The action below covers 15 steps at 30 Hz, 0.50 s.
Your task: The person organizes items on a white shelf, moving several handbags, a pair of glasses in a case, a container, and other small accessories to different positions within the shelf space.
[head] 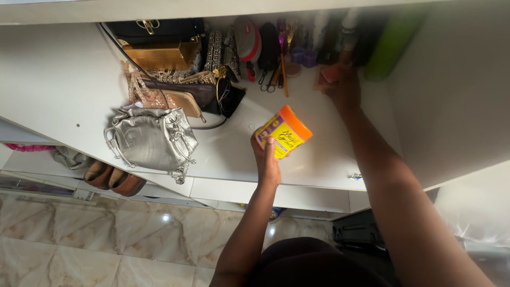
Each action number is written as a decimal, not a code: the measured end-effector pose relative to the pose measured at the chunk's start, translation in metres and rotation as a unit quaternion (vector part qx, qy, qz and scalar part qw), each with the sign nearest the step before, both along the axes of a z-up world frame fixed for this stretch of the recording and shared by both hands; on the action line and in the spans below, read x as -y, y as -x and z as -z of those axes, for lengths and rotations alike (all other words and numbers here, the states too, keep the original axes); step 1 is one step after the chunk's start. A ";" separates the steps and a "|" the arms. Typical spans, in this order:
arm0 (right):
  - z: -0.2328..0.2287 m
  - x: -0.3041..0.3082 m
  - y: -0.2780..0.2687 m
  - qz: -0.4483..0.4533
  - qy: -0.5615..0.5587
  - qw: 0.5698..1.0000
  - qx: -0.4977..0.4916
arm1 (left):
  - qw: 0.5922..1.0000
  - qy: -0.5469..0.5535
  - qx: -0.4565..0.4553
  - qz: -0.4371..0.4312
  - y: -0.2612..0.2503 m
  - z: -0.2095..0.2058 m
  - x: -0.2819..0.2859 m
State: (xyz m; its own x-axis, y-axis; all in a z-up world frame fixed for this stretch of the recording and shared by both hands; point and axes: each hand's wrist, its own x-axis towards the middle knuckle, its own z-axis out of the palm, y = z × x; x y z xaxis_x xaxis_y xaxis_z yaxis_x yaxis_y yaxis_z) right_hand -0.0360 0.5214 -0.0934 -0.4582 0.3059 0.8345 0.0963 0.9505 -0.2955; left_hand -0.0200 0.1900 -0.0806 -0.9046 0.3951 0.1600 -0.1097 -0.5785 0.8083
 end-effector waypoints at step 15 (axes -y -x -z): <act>-0.081 0.073 -0.153 -0.045 0.260 0.959 0.106 | 0.941 0.076 -0.221 0.245 -0.015 0.029 -0.189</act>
